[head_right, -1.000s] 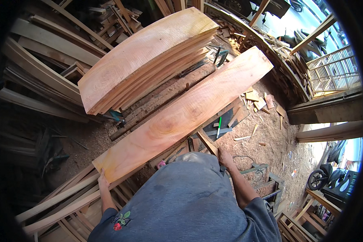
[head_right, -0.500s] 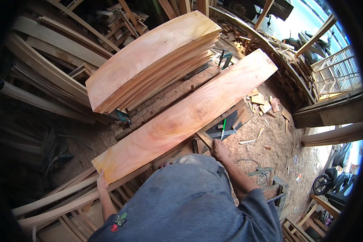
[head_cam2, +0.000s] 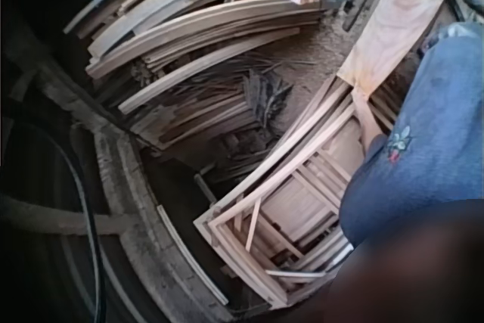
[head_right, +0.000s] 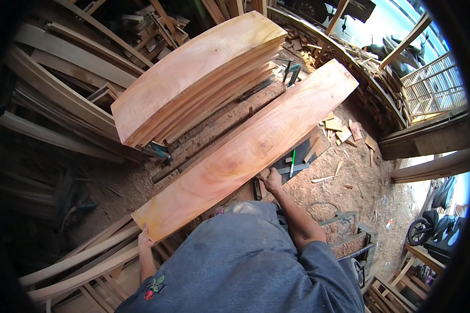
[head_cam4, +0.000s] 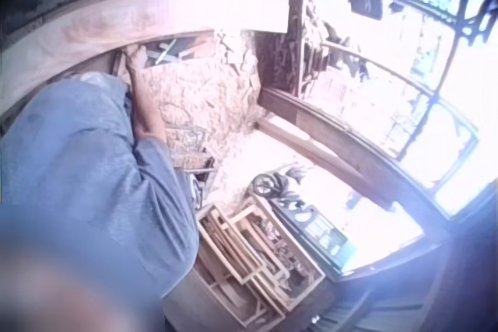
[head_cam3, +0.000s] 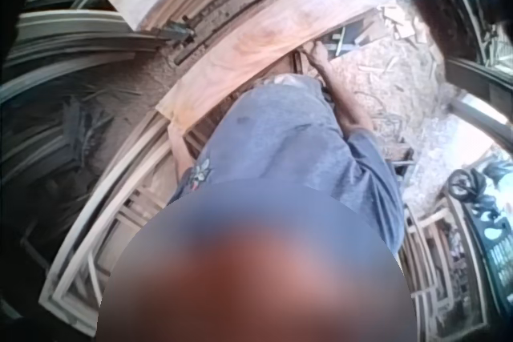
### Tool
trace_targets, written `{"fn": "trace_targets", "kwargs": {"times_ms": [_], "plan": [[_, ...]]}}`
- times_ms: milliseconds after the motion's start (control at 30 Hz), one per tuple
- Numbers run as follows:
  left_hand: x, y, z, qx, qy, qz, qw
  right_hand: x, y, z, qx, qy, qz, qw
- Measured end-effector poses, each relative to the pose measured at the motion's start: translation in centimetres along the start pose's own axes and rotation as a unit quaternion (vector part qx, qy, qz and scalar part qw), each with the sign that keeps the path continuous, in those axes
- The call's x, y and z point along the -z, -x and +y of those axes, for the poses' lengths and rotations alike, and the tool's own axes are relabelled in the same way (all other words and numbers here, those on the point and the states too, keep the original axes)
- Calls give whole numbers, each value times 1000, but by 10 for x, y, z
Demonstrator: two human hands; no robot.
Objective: The person repeatedly cuts wooden planks using a handheld circular saw, then stacks the cut pieces. The person positions each plank, makes a straight cut, and places the finished piece onto a growing stack.
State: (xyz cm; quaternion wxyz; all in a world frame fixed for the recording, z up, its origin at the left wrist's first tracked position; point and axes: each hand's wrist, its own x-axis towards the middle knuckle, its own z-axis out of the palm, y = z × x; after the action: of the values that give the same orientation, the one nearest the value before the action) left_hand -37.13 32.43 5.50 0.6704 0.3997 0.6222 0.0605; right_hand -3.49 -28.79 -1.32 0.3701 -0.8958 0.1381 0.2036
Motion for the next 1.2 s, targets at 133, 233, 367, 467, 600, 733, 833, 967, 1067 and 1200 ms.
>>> {"fn": "trace_targets", "kwargs": {"times_ms": [133,233,367,467,600,733,833,967,1067,1200], "plan": [[-4,-5,-7,-12,4,-11,1000,-13,-8,5,-24,-138,-59,988],[-8,-7,-10,-26,0,0,1000,-12,-8,7,4,-183,-76,980],[-9,-11,-7,-44,-45,35,997,-10,0,9,-27,-258,-75,963],[-11,-10,-2,-51,-95,61,992,-15,1,7,-75,-314,-60,945],[-17,-3,3,-44,-95,58,993,-18,-5,2,-24,-313,-82,946],[-21,-9,9,-35,-159,85,983,-19,-7,-9,-34,-305,-89,947],[-19,-15,4,-39,-178,78,980,-16,0,-7,-90,-314,-70,943],[-24,-17,-3,-51,-240,150,958,2,10,20,-110,-316,-109,936],[-34,-10,-7,-77,-171,124,974,24,21,51,-121,-261,-116,951],[-68,-7,4,-75,-207,195,956,54,49,97,-138,-193,-117,964]]}}
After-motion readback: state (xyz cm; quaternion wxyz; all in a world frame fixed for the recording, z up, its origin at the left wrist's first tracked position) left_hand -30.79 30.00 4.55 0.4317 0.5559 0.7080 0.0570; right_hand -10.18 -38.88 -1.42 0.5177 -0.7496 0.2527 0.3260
